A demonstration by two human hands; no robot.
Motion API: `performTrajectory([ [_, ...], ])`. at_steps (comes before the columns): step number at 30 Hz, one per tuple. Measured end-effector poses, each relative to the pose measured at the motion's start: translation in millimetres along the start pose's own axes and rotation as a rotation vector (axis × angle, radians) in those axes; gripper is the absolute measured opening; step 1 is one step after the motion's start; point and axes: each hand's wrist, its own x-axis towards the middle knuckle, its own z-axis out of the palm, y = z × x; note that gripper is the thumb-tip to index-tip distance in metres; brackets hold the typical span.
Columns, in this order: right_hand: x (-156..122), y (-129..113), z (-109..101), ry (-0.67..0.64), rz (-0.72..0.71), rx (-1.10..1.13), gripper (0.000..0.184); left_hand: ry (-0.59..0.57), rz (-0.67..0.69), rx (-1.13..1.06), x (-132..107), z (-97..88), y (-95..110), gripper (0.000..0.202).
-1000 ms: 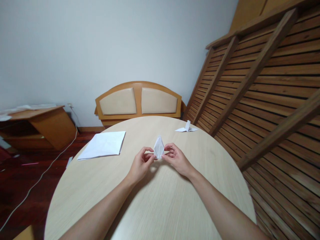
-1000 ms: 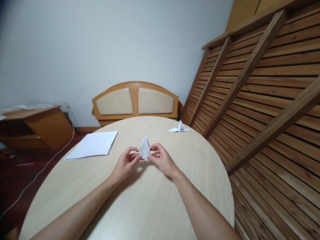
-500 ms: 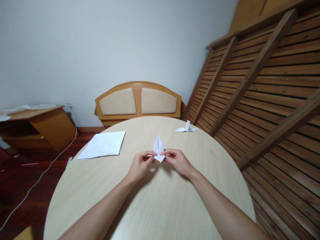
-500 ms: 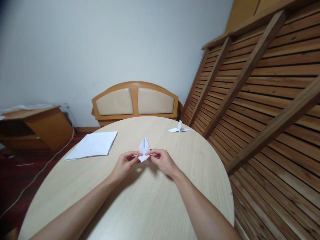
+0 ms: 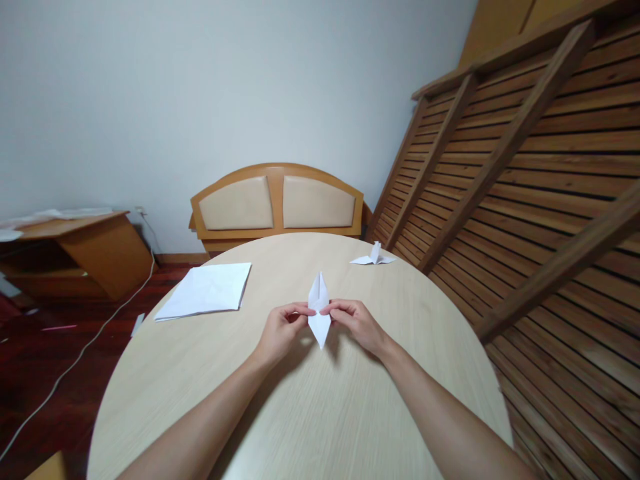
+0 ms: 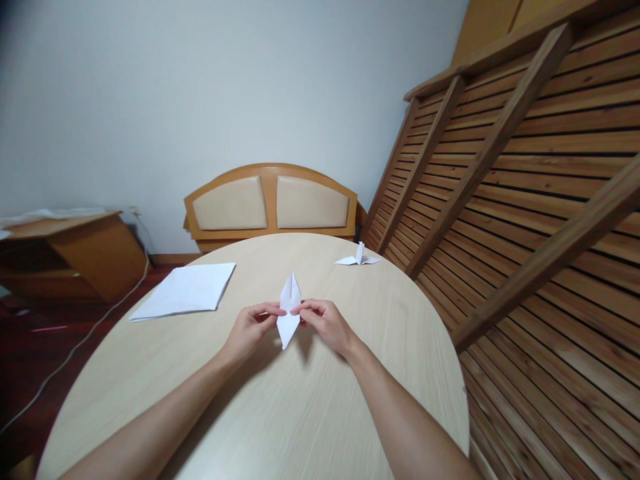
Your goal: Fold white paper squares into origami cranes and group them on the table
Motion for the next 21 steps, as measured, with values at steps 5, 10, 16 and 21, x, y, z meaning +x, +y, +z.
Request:
performTrajectory([
  [5,1.5,3.9,1.2,0.041,-0.033,-0.087,0.018,-0.014,0.057,0.064,-0.7,0.7,-0.4,0.018],
  [10,2.2,7.4,1.2,0.097,-0.038,-0.123,0.019,-0.037,0.045,0.087,-2.3,1.3,-0.7,0.026],
  [16,0.8,5.6,4.8,0.156,-0.071,-0.090,0.029,0.003,0.052,0.091,-1.9,2.6,-1.2,0.036],
  [21,1.0,5.0,7.6,0.160,-0.038,-0.043,0.039,0.062,0.083,0.112,-2.3,3.8,2.2,0.036],
])
